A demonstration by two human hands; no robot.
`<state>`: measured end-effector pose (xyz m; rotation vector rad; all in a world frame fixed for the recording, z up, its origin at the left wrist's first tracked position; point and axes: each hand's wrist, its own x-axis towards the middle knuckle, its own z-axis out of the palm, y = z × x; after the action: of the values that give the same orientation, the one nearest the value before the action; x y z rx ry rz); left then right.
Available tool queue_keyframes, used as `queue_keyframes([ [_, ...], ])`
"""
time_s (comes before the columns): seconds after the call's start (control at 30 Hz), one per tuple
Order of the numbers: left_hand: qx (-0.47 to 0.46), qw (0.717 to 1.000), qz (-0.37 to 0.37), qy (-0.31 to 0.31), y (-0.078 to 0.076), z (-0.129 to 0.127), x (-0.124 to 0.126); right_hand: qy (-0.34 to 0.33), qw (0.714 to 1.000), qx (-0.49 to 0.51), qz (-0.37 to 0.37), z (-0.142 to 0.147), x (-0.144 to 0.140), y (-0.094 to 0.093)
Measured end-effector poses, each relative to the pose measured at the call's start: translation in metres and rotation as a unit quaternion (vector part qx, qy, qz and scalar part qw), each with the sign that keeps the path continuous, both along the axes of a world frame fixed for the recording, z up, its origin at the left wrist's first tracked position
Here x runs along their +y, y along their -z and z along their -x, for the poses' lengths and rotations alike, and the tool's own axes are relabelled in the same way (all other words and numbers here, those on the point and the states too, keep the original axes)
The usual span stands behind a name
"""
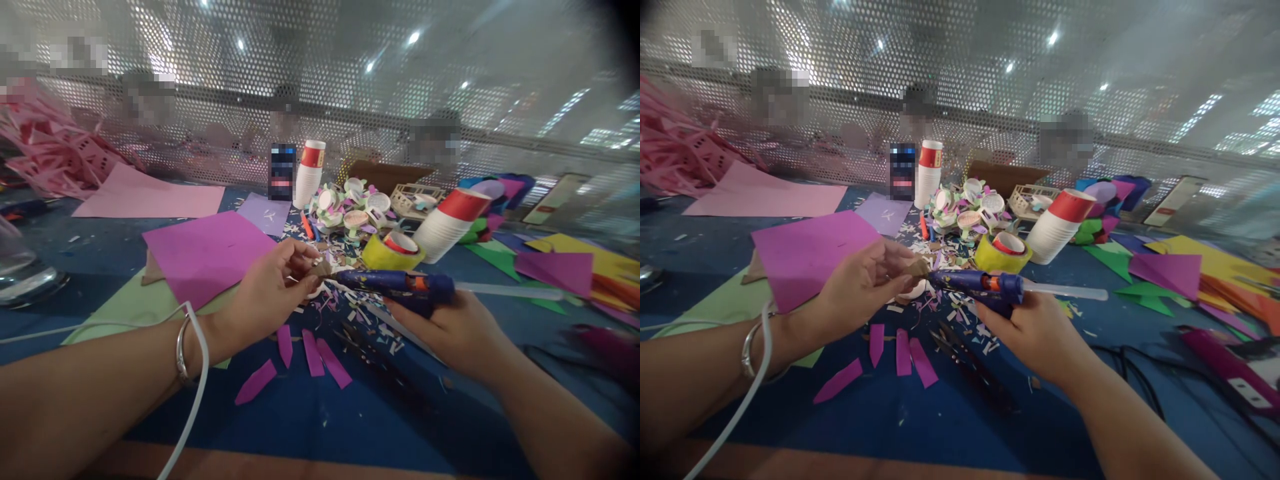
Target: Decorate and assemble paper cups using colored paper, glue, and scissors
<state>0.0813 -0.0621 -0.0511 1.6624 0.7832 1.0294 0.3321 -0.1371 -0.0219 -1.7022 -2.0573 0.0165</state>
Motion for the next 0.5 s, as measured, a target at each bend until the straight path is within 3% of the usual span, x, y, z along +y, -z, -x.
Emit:
queue_keyframes([
  [0.23, -0.021, 0.999, 0.033, -0.013, 0.0, 0.002, 0.002, 0.024, 0.999, -0.02, -0.028, -0.002, 0.002, 0.002],
  [0.4, -0.079, 0.989, 0.128, 0.018, 0.004, 0.0, 0.004, 0.147, 0.989, -0.007, 0.005, -0.015, 0.009, -0.003],
  [0.5, -0.076, 0.985, 0.155, 0.008, 0.003, -0.001, 0.004, 0.209, 0.978, 0.002, -0.017, -0.03, 0.016, -0.008],
])
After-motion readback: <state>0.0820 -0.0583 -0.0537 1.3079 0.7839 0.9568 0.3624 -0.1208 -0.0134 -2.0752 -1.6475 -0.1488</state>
